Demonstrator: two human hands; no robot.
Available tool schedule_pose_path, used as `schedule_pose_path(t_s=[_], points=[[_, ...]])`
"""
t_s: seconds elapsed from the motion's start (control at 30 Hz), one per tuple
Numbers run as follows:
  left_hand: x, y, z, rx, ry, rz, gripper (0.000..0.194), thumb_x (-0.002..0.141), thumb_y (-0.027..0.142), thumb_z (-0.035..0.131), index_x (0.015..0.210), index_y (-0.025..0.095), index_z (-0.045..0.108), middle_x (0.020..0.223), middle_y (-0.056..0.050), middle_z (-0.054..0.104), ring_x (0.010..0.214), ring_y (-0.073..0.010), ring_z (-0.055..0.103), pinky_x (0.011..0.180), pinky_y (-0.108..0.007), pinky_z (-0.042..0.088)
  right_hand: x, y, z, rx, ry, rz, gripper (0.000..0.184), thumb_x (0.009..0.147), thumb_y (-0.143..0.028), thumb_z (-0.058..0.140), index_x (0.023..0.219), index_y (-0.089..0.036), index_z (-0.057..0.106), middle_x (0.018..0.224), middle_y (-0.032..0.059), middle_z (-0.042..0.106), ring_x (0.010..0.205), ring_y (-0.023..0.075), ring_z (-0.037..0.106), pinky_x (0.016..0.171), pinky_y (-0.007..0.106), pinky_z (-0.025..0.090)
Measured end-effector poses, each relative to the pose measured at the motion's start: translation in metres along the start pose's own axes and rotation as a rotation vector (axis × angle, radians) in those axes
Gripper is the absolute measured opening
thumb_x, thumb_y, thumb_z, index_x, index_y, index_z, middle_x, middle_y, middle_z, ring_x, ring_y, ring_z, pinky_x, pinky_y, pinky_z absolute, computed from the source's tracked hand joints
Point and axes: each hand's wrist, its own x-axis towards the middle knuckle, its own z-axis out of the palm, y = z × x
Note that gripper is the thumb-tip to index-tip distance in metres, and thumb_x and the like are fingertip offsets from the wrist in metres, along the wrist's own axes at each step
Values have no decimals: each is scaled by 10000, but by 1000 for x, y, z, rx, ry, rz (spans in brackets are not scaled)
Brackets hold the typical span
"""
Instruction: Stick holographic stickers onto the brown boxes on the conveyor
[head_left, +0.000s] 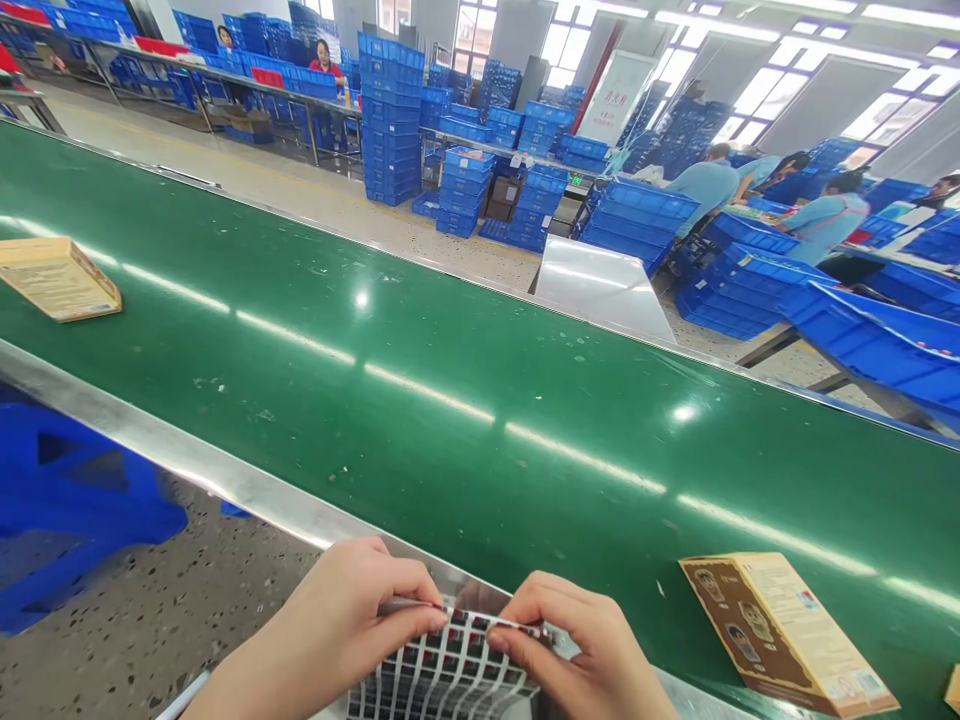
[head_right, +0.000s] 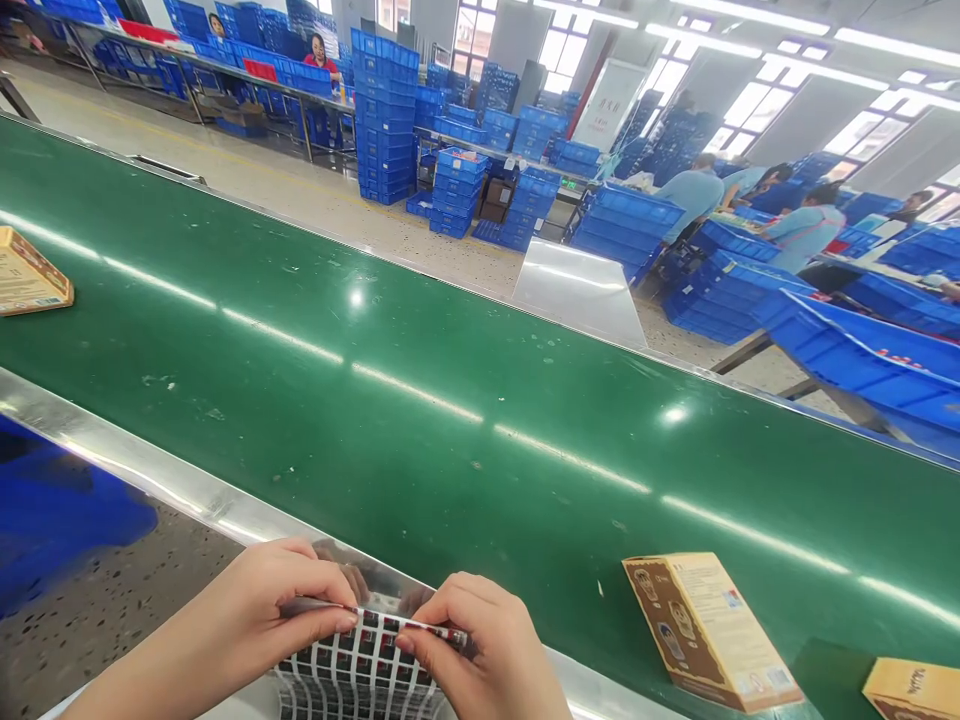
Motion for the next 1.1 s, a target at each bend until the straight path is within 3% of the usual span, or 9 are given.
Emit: schedule_pose_path(t_s=[0.33,0.57,0.87,1.1], points=[[-2,-18,7,-62,84,81,145,912,226,708,797,275,781,732,66,747,733,-153,590,645,-230,370,-4,-3,-7,54,11,-35,275,974,-464,692,827,-253,788,718,6,703,633,146,606,629,216,478],[-3,-10,-6,-55,-74,-33,153,946,264,667,874,270,802,832,45,772,838,-179,606,736,-253,399,-6,2,-9,32,-6,-106,161,992,-331,689,894,-264,797,757,-3,727,656,135,631,631,195,481],[-2,-8,-8,-149,-116,-2,356,910,425,535,788,193,775,674,-13,674,603,-148,504,594,-264,331,-5,6,-13,-5,-73,-150,147,992,-283,690,903,-232,796,768,15,740,660,138,658,613,194,492],[0,-10,-7,-296,-111,-102,267,767,411,634,795,187,776,775,-33,735,691,-169,580,611,-244,370,-6,8,-16,10,-54,-131,185,993,-298,686,864,-230,799,716,7,726,618,131,641,588,187,488]])
